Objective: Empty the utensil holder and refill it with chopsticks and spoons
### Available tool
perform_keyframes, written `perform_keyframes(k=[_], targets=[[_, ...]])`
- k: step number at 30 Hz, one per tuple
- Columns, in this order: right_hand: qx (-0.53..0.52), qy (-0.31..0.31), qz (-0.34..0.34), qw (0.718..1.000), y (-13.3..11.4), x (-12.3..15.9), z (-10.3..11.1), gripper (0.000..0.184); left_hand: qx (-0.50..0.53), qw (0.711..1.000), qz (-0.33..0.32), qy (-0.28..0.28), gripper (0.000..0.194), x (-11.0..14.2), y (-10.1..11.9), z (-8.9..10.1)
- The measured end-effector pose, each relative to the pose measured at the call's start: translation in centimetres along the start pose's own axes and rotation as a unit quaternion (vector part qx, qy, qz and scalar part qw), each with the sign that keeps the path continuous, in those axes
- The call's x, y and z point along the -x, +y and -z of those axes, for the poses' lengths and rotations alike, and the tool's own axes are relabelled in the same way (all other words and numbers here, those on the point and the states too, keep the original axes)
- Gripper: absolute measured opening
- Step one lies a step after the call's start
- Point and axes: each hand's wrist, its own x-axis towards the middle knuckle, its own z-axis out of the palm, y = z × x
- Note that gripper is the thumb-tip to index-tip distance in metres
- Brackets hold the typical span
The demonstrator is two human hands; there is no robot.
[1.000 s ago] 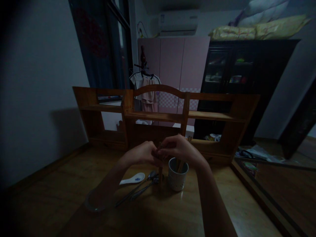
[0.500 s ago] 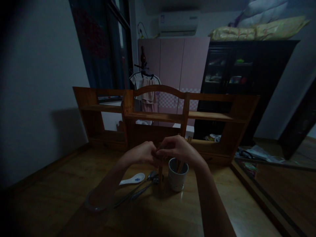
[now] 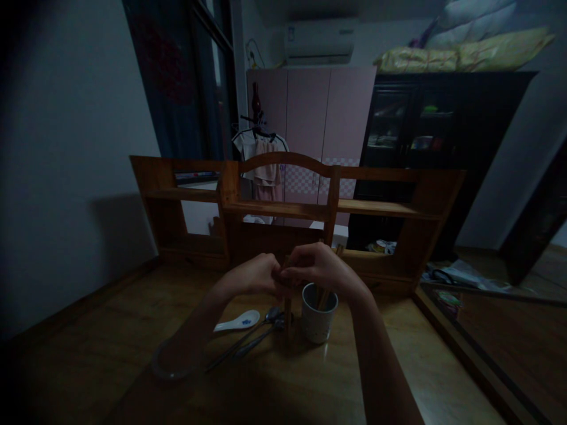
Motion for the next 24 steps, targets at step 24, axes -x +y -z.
perform_keyframes(k=[24], targets=[[0.081, 0.221, 0.005, 0.972, -1.3, 5.1, 5.5, 0.03, 0.065, 0.996, -0.013, 0.052, 0.063, 1.4, 0.2, 2.0]])
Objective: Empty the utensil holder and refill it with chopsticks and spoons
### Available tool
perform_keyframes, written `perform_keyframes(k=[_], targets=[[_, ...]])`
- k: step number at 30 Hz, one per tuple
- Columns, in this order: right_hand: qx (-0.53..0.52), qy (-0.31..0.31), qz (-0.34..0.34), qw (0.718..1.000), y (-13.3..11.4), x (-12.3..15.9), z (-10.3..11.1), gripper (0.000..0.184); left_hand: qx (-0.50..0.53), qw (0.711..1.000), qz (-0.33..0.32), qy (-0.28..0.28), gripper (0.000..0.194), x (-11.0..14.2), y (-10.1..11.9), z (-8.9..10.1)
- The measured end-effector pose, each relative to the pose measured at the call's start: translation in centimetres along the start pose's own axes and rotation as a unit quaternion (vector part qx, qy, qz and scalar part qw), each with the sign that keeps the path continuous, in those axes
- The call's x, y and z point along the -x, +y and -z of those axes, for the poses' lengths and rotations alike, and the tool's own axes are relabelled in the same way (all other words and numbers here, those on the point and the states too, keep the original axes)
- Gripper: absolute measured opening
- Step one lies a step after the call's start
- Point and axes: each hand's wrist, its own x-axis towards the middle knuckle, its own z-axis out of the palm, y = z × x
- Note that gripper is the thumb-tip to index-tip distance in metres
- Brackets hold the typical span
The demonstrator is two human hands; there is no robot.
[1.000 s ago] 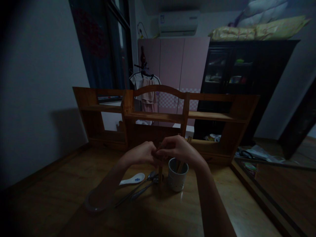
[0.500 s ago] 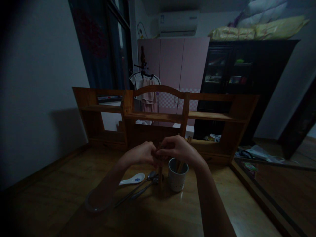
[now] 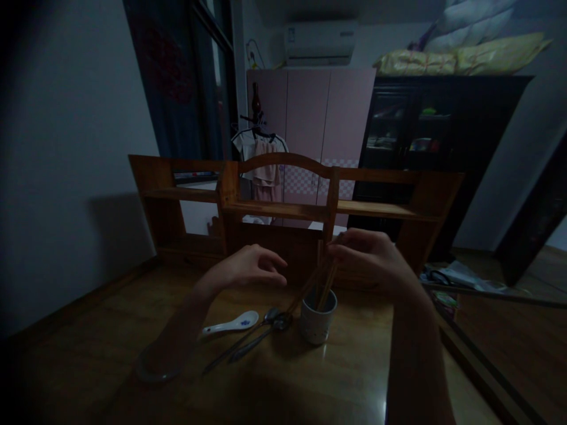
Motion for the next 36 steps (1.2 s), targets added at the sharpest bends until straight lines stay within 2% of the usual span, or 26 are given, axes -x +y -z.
perform_keyframes(k=[2, 4, 6, 8, 10, 14, 18, 24, 36], targets=[[0.028, 0.117, -0.023, 0.993, 0.6, 1.4, 2.6, 0.034, 0.008, 1.0, -0.004, 0.013, 0.062, 0.2, 0.0, 0.4], [0.056, 0.219, -0.051, 0.973, 1.4, 2.7, 4.7, 0.036, 0.009, 1.0, -0.011, 0.012, 0.06, 0.2, 0.0, 0.4], [0.074, 0.268, -0.088, 0.956, 2.1, 3.5, 6.0, 0.037, 0.011, 1.0, -0.016, 0.001, 0.058, 0.2, -0.1, 0.2], [0.083, 0.279, -0.124, 0.949, 2.6, 3.9, 6.6, 0.039, 0.02, 1.0, -0.017, -0.01, 0.056, 0.0, -0.2, 0.0], [0.072, 0.262, -0.144, 0.952, 3.0, 3.7, 6.6, 0.041, 0.028, 0.999, -0.015, -0.016, 0.055, -0.1, -0.4, -0.2], [0.044, 0.175, -0.148, 0.972, 3.9, 2.7, 6.0, 0.046, 0.019, 1.0, -0.015, -0.016, 0.051, -0.2, -0.7, -0.2], [0.054, 0.114, -0.155, 0.98, 4.6, 1.7, 5.2, 0.046, 0.014, 0.999, -0.02, -0.026, 0.049, -0.4, -0.9, -0.1], [0.075, 0.039, -0.118, 0.989, 5.1, 1.4, 4.6, 0.042, 0.019, 0.999, -0.024, -0.031, 0.049, -0.6, -1.2, -0.2], [0.068, -0.084, -0.123, 0.987, 7.5, 0.3, 4.2, 0.046, 0.033, 0.999, -0.007, -0.033, 0.053, -0.8, -1.6, -0.2]])
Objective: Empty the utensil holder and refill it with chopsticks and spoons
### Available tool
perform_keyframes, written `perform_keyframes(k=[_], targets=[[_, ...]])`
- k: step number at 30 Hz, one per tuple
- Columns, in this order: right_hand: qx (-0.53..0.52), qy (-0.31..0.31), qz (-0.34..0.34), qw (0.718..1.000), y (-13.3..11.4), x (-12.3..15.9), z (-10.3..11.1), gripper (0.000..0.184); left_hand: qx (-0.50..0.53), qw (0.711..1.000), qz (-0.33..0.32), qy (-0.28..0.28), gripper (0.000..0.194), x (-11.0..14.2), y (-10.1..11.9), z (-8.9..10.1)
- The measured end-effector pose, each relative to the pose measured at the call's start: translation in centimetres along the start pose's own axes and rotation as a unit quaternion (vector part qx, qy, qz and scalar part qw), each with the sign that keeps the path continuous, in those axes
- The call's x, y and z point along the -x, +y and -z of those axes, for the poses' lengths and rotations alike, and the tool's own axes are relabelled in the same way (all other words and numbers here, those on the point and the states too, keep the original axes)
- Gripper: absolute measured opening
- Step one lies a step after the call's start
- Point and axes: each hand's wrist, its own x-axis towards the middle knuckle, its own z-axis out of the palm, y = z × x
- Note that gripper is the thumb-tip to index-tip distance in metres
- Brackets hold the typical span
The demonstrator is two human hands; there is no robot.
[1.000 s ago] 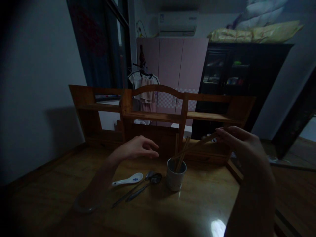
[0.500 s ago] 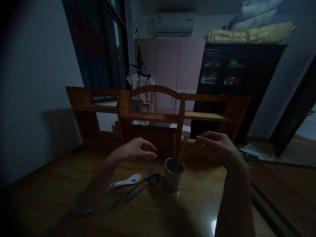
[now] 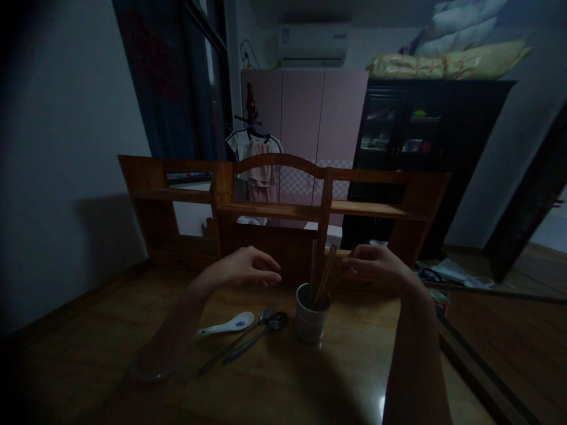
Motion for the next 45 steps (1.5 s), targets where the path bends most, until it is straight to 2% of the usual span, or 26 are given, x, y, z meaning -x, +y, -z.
perform_keyframes(k=[7, 18, 24, 30, 38, 45], targets=[[-0.022, -0.065, -0.024, 0.997, 0.3, -0.3, -0.5, 0.045, 0.004, 1.0, -0.013, -0.006, 0.05, 0.0, 0.1, 0.1], [-0.084, -0.05, -0.039, 0.994, 1.1, -0.4, -1.1, 0.047, 0.025, 1.0, -0.011, -0.009, 0.046, 0.3, 0.6, 0.0], [-0.121, -0.1, -0.042, 0.987, 2.2, -0.5, -1.1, 0.047, 0.02, 1.0, -0.012, -0.016, 0.045, 0.1, 0.1, 0.1], [-0.111, -0.134, -0.043, 0.984, 1.8, -0.3, -0.8, 0.045, 0.006, 1.0, -0.008, -0.018, 0.043, 0.0, -0.1, 0.2], [-0.12, -0.113, -0.06, 0.985, 2.2, -0.2, -1.4, 0.047, 0.012, 1.0, -0.008, -0.019, 0.046, 0.1, -0.1, 0.4], [-0.15, -0.123, -0.059, 0.979, 2.2, -0.3, -1.9, 0.044, 0.023, 1.0, 0.002, -0.018, 0.048, 0.2, 0.0, 0.5]])
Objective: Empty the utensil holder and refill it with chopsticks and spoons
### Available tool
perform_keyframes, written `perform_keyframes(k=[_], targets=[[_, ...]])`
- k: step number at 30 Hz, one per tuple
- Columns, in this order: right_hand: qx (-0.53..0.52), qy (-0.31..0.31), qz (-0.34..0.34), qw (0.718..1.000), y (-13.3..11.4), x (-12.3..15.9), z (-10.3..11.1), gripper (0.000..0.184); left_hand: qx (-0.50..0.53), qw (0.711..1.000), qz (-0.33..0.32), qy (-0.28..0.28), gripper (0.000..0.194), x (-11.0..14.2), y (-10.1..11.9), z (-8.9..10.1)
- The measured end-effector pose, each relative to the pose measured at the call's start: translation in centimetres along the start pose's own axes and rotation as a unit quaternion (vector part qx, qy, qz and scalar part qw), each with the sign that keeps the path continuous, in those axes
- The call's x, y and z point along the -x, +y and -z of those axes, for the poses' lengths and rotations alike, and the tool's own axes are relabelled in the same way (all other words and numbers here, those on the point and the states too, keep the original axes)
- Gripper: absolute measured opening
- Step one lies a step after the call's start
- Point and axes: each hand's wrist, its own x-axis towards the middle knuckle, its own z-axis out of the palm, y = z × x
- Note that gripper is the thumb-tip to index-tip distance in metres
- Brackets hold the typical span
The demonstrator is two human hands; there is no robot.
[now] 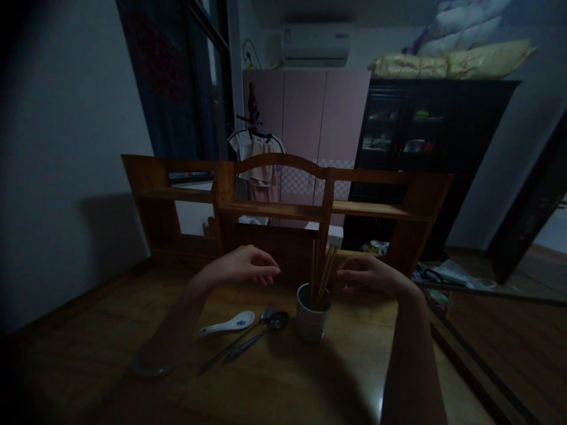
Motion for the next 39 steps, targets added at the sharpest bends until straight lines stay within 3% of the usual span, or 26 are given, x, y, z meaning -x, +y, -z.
perform_keyframes(k=[17, 28, 36, 39], targets=[[0.046, -0.008, 0.01, 0.999, -1.0, -0.2, -0.6, 0.05, -0.006, 1.0, -0.006, 0.002, 0.047, 0.3, 0.4, 0.1], [0.052, -0.045, 0.021, 0.997, -0.6, -0.3, -0.2, 0.039, -0.011, 1.0, 0.006, 0.003, 0.05, 0.2, 0.2, 0.2], [0.081, -0.05, 0.006, 0.995, -0.9, -0.3, -0.3, 0.046, -0.001, 1.0, -0.001, 0.002, 0.052, 0.2, -0.1, 0.3], [0.082, -0.025, 0.01, 0.996, -1.1, 0.1, -0.3, 0.051, -0.001, 1.0, 0.0, 0.002, 0.052, 0.3, -0.1, 0.4]])
